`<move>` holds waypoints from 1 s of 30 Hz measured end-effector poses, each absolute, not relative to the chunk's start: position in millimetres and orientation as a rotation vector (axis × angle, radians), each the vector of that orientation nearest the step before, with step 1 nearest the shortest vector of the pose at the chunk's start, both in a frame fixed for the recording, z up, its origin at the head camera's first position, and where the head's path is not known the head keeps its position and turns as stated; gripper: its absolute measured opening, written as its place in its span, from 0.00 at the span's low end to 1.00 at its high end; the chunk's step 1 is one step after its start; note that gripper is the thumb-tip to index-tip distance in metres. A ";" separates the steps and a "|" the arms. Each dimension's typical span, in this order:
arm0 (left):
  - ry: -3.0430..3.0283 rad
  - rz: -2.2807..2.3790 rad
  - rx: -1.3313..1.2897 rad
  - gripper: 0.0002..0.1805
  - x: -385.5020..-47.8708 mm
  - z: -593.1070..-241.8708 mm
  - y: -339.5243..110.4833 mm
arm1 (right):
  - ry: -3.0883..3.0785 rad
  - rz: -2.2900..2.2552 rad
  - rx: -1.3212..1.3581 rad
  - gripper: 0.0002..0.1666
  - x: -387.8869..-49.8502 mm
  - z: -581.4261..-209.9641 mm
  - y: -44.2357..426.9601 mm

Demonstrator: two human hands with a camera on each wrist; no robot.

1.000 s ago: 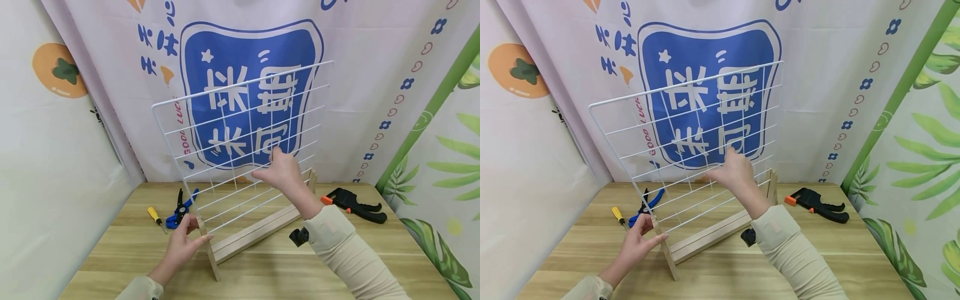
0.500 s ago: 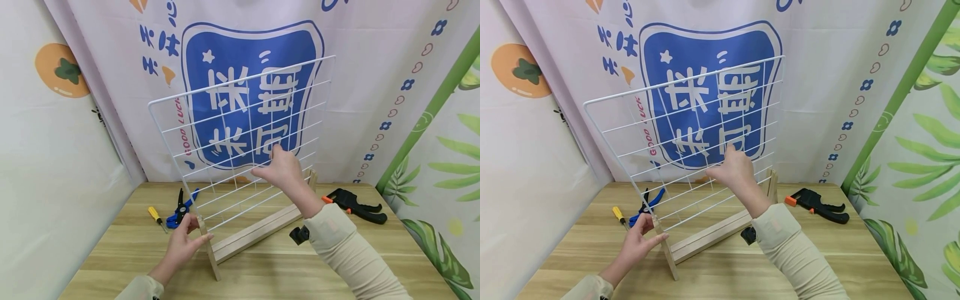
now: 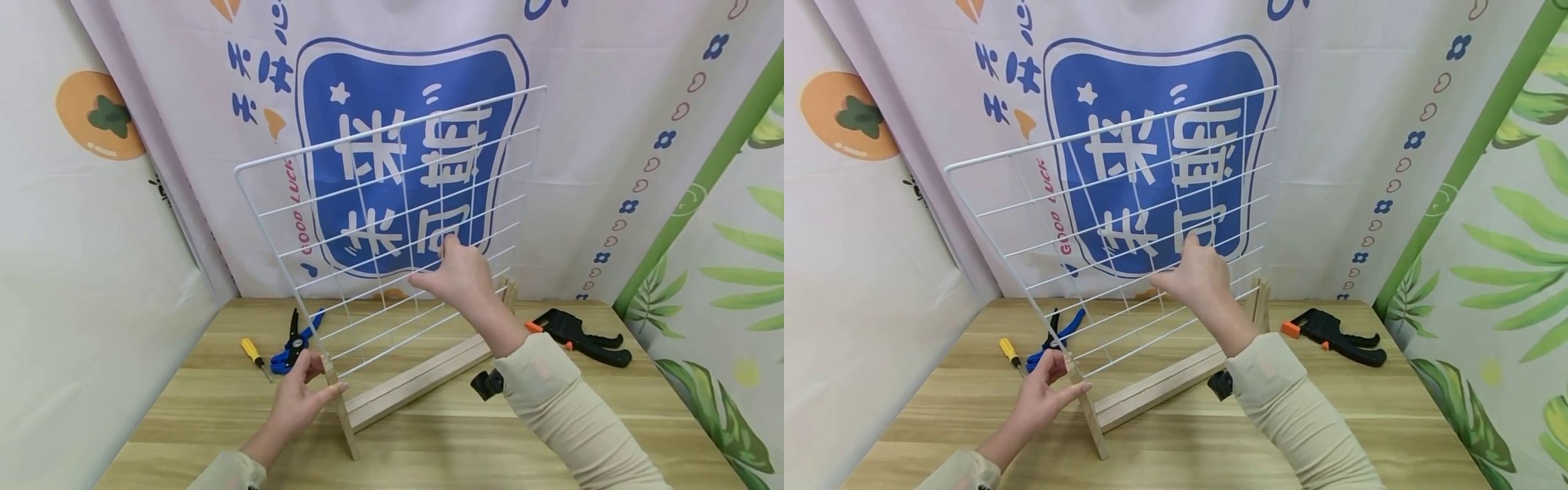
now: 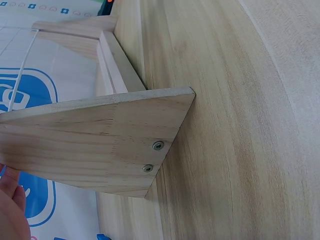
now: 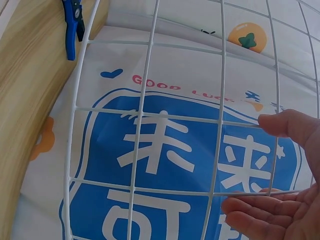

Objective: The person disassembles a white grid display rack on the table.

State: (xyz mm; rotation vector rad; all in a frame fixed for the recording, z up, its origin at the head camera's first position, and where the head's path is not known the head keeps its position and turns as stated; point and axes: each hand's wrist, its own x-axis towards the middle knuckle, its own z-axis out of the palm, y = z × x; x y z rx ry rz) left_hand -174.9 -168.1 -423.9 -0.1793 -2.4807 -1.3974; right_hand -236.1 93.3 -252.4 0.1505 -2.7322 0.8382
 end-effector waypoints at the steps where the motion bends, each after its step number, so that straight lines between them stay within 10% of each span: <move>1: -2.478 -1.400 -0.183 0.26 -174.9 -424.1 -168.1 | -2.732 0.835 0.150 0.30 -236.0 -252.3 93.2; 30: -2.459 -1.374 -0.219 0.26 -174.5 -423.6 -169.2 | -2.673 0.804 0.200 0.32 -232.9 -243.4 88.5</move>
